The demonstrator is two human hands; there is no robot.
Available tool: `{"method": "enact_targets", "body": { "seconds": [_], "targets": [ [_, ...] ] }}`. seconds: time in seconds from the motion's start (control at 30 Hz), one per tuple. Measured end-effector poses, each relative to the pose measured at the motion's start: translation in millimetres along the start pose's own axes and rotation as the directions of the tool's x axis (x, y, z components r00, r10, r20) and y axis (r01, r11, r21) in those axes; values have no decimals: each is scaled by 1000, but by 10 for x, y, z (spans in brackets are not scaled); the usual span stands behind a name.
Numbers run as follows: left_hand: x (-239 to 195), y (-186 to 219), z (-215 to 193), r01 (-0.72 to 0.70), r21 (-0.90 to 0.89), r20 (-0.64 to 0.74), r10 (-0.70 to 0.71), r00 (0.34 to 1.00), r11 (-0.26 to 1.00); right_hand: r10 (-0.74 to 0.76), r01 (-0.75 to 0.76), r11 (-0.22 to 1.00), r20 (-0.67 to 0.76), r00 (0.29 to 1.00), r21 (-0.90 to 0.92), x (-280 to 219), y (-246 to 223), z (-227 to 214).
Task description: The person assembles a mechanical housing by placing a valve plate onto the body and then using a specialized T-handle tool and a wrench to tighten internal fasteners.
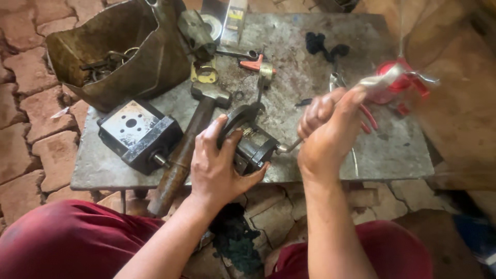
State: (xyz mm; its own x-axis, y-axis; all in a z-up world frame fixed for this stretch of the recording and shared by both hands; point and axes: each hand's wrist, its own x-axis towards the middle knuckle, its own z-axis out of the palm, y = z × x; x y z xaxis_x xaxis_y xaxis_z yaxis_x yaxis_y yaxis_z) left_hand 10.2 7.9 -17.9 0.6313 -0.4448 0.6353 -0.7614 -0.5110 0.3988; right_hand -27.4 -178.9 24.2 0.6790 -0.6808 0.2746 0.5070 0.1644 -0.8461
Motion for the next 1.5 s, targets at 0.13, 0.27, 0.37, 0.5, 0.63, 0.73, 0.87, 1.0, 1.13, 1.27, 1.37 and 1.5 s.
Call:
{"method": "enact_targets", "body": {
  "seconds": [0.13,0.27,0.37,0.5,0.63,0.73,0.87,1.0,1.13,1.27,1.37,1.5],
  "targets": [
    [13,-46,27,8,-16,15,-7,1000,1000,-157,171,976,108,982,-135,-227,19,220],
    [21,-102,45,-2,-10,24,2,1000,1000,-283,347,907,267,921,-238,-258,16,335],
    [-18,-122,79,-4,-2,23,4,1000,1000,20,-20,999,-1,1000,-35,89,153,-95],
    [-13,-122,79,-11,3,21,11,1000,1000,610,-532,789,-299,733,306,732,547,-754],
    [-9,-145,75,-6,-11,5,6,1000,1000,563,-507,826,-332,757,245,742,475,-793],
    [-64,-146,81,5,-5,2,-5,1000,1000,297,-287,955,-324,898,80,511,156,-516],
    [-28,-161,93,0,-13,1,0,1000,1000,-42,30,994,-102,994,-110,124,87,-115],
    [-54,-154,66,-8,10,39,8,999,1000,-220,241,961,147,964,-138,-253,132,180],
    [-12,-162,78,-6,-13,32,7,999,1000,-348,399,882,227,910,-249,-210,-26,400],
    [-50,-188,83,-22,11,41,21,999,1000,308,-282,949,-216,927,140,480,135,-90],
    [-47,-170,100,-28,5,25,28,999,1000,639,-566,769,-306,706,298,846,556,-651],
    [-51,-173,100,-14,39,31,13,999,999,501,-479,864,-369,783,156,784,584,-806]
  ]
}}
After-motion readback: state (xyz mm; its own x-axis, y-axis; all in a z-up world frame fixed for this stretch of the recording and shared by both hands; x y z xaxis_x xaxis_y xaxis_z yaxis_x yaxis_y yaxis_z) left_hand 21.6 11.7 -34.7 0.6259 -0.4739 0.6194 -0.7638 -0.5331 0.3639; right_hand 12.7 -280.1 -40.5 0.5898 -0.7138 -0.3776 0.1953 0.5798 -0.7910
